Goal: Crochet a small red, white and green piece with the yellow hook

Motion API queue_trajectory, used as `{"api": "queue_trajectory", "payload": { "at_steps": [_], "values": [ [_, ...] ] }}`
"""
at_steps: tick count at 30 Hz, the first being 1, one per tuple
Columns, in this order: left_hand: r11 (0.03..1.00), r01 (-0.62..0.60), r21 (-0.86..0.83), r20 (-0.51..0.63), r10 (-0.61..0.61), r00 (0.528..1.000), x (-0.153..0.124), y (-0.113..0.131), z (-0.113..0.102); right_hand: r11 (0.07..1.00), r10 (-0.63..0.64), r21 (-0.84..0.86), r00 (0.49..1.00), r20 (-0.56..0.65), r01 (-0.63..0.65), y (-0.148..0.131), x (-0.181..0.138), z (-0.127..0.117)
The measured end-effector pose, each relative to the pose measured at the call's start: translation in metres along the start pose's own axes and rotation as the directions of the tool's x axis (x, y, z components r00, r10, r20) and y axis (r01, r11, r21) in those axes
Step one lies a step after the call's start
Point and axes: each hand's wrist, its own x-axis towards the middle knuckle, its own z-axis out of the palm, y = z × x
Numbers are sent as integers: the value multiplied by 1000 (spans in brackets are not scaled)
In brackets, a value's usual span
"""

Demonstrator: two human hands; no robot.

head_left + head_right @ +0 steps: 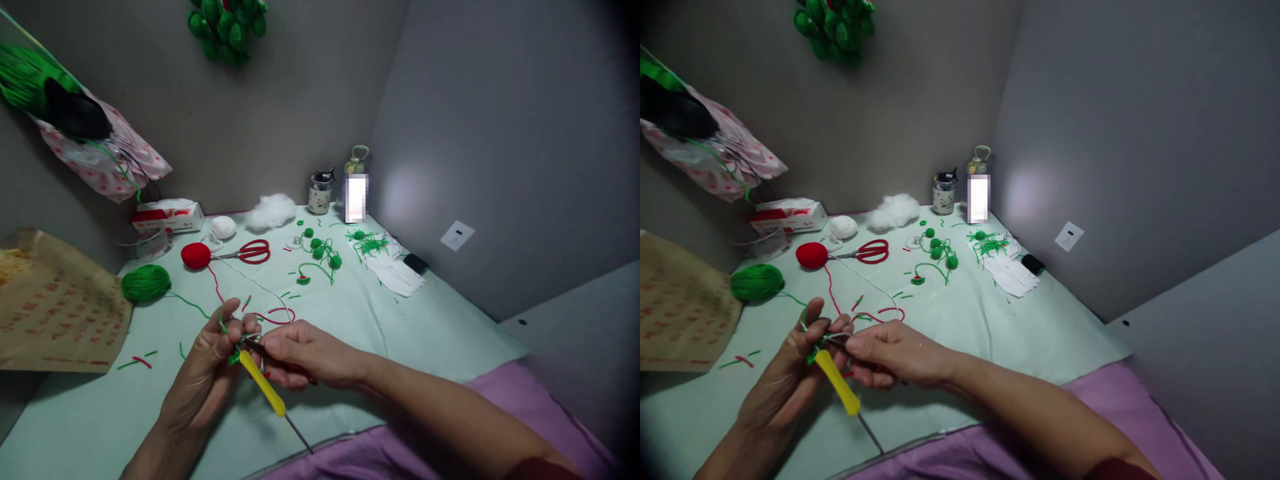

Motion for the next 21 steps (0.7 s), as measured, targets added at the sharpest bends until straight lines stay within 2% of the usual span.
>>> {"api": "queue_trajectory", "payload": {
  "at_steps": [5,14,21],
  "values": [
    [1000,4,-7,10,-4,1000,-1,-1,1,1000,14,22,1000,-10,-14,2,1,-1],
    [1000,2,-13,-53,-3,999,-3,0,8,999,7,36,1000,-17,-6,2,0,0],
    [1000,-6,-6,-47,5,999,-1,0,5,999,8,51,997,-80,-4,1,-2,-1]
  ]
}}
